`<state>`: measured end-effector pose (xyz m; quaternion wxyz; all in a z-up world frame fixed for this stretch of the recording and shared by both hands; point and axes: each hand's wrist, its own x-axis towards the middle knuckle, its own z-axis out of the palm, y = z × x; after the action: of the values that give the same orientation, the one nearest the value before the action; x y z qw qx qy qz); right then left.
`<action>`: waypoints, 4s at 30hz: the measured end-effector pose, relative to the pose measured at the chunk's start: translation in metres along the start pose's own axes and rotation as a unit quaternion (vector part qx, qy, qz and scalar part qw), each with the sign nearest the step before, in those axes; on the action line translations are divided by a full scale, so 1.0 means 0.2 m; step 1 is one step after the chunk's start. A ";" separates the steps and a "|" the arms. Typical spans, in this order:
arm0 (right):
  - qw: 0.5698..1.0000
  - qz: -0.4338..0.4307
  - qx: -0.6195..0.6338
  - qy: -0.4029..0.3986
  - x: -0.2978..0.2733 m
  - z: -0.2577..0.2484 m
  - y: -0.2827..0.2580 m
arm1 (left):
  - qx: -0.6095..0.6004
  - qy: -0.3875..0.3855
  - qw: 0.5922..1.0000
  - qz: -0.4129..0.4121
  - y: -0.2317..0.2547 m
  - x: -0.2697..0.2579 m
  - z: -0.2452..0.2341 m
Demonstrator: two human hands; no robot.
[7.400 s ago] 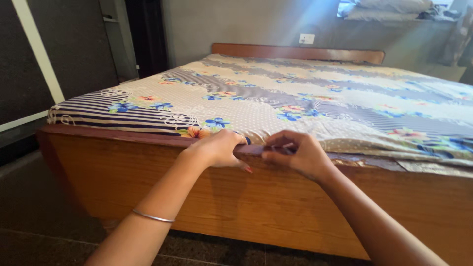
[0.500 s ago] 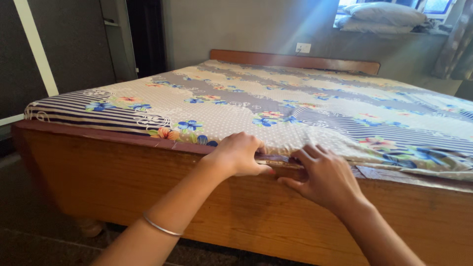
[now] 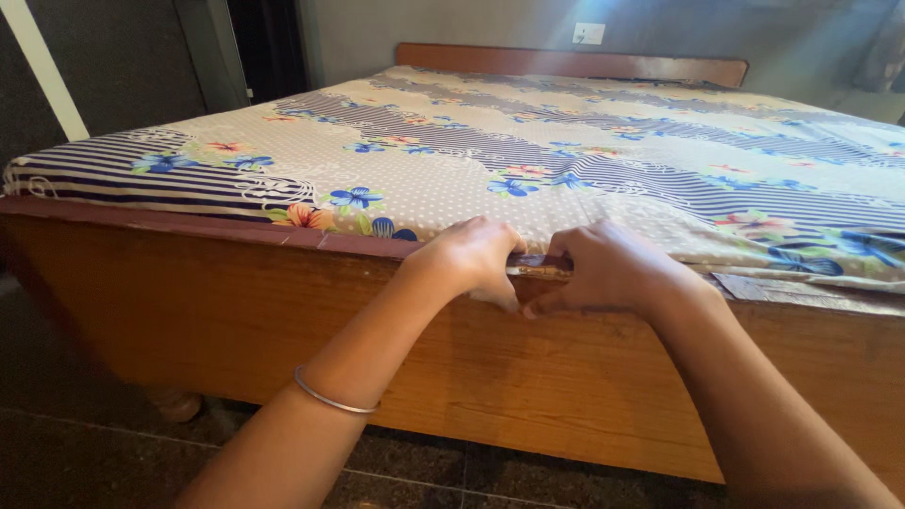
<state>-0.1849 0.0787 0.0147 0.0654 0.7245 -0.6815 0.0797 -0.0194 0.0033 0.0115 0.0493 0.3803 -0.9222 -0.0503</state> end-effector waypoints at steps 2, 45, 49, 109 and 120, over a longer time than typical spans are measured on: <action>0.995 0.041 -0.021 -0.087 0.06 0.00 -0.01 | 0.001 -0.021 1.000 -0.014 0.03 0.01 -0.02; 0.993 0.033 0.058 -0.102 0.17 0.01 -0.11 | 0.018 -0.042 0.999 0.017 -0.22 0.03 -0.06; 0.994 -0.001 0.096 -0.057 0.14 0.03 -0.11 | 0.004 -0.041 0.999 0.021 -0.23 0.03 -0.04; 0.993 0.085 0.042 0.074 0.26 0.22 0.17 | 0.007 0.008 1.000 -0.010 -0.14 0.37 0.11; 0.949 0.006 0.084 0.303 -0.09 0.20 0.00 | -0.044 0.010 0.999 0.018 0.02 0.04 -0.05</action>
<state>-0.1843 0.0871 -0.0285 0.2073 0.6648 -0.6249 0.3531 -0.0269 0.0004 0.0216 0.0766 0.3612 -0.9253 -0.0863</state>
